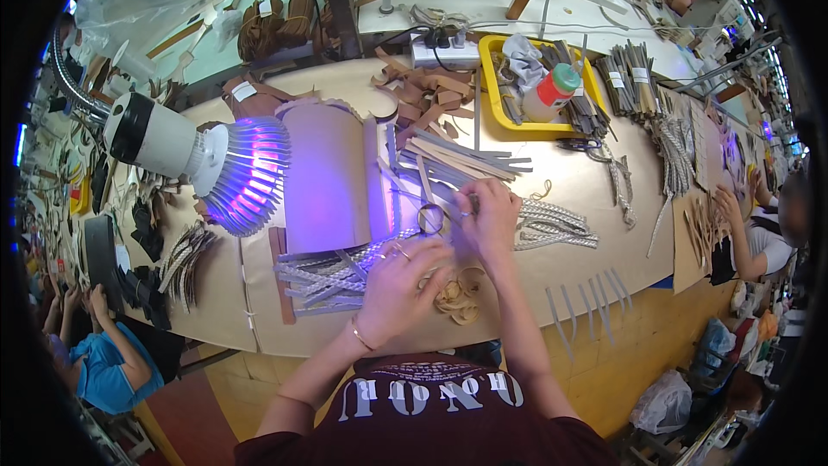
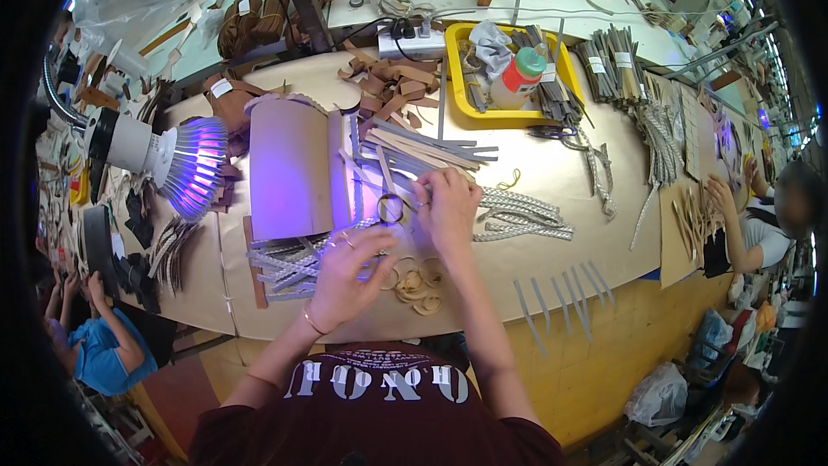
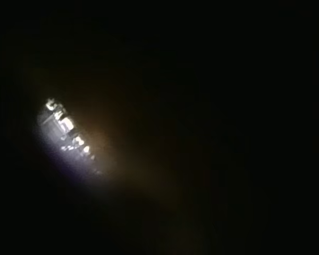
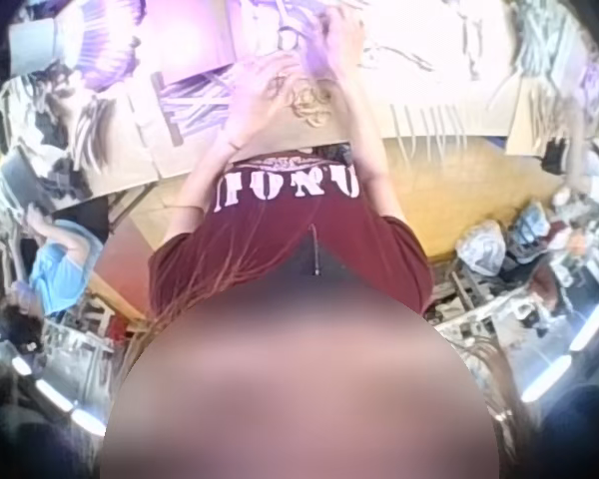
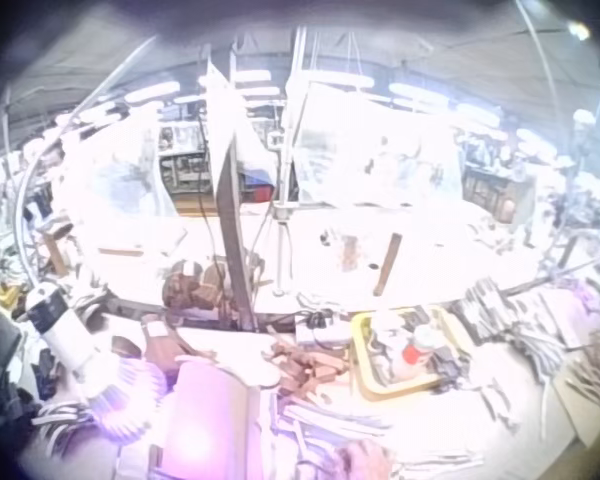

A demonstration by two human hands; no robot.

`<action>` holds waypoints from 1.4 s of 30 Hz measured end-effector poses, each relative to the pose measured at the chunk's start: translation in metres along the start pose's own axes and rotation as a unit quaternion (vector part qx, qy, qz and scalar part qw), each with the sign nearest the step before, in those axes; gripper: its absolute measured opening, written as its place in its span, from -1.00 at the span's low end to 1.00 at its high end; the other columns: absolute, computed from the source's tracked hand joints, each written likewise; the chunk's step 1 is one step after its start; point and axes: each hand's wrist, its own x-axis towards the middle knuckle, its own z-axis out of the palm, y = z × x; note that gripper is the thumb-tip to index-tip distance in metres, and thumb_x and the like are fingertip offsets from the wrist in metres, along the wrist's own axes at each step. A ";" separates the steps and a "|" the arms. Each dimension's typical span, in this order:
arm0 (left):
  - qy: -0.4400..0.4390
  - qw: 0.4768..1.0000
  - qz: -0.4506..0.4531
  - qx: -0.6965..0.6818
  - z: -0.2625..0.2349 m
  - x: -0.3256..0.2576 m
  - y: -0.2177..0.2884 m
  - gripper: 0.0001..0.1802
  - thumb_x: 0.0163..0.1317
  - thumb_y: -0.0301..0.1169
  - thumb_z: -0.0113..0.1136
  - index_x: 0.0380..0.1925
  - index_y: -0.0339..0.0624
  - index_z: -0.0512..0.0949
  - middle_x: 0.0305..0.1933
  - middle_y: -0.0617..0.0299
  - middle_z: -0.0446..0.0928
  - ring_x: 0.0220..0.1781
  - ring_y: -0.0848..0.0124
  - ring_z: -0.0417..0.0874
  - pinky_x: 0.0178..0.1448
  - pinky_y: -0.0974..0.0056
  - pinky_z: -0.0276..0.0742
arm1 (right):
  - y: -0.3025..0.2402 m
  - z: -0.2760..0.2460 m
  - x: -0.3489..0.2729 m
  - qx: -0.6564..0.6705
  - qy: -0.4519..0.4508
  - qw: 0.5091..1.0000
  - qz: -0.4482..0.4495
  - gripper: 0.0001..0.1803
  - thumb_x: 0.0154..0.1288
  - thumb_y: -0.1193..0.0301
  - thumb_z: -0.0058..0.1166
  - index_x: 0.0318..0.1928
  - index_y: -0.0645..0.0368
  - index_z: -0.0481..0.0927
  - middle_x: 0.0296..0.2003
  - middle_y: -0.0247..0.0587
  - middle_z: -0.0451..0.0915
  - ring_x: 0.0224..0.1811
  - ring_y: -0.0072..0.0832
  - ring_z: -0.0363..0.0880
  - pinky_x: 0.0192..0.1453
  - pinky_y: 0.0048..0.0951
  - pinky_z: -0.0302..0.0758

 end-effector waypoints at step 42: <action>0.139 0.985 -0.090 -0.049 0.005 0.036 -0.004 -0.56 0.24 -0.53 0.29 0.16 -0.22 0.55 0.40 -0.02 0.35 0.01 0.33 0.66 0.05 0.26 0.59 | 0.033 -0.034 0.005 -0.065 -0.043 0.994 -0.079 -0.66 0.15 0.15 0.39 -0.17 0.07 0.68 -0.22 -0.28 0.61 -0.05 -0.27 0.55 0.07 -0.19 0.33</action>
